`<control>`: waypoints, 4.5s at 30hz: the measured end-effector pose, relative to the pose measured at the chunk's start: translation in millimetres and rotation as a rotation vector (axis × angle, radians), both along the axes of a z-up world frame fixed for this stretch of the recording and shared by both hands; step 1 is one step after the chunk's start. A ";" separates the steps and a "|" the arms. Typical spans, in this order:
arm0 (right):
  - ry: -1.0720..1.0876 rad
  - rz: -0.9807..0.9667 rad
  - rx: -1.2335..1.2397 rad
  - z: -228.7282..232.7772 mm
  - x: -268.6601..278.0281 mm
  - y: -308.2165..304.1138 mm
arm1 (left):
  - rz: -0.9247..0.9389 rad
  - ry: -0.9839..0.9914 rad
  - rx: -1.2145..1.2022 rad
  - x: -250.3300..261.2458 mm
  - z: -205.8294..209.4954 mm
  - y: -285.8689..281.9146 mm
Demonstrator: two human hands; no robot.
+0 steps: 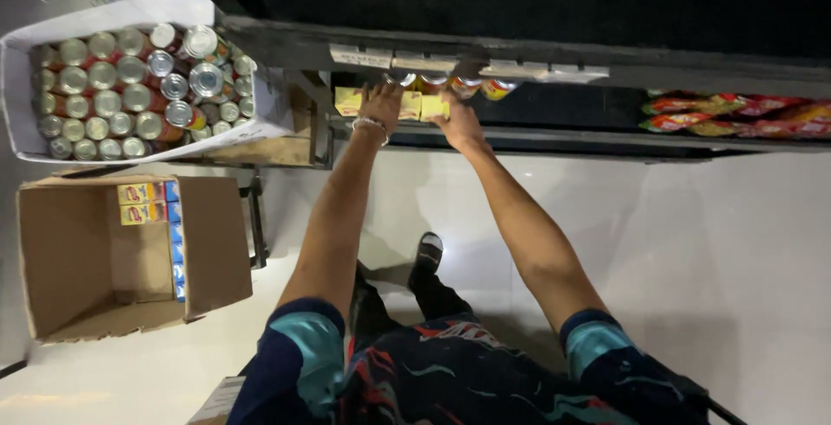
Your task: The person repeatedly picks small yellow and blue cartons from a cardboard box and places them onto a lower shelf next to canned goods. The person handles the cartons one at a time, arranging them in rows on the shelf.
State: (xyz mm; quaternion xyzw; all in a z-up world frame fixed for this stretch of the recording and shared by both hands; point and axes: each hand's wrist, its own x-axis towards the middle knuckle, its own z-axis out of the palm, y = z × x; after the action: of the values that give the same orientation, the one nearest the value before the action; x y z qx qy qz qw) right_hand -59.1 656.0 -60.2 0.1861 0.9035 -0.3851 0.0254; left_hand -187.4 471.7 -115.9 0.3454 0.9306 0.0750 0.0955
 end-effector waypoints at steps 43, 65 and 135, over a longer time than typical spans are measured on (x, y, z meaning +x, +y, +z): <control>0.132 0.493 -0.516 53.7 102.5 -312.6 | 0.862 -0.128 1.298 217.7 117.2 -399.1; 0.053 1.044 -0.568 15.9 -54.1 -661.4 | 1.364 0.017 1.509 254.8 68.7 -677.9; 0.220 1.102 -0.111 173.4 -105.3 -575.0 | 0.927 -0.131 1.017 126.5 163.6 -564.9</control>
State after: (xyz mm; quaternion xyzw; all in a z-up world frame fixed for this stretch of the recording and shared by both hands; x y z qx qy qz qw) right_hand -164.4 81.0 113.2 -0.3560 0.8430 -0.3789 0.1382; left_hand -61.0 -93.2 47.7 -0.0915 0.8236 0.5560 -0.0643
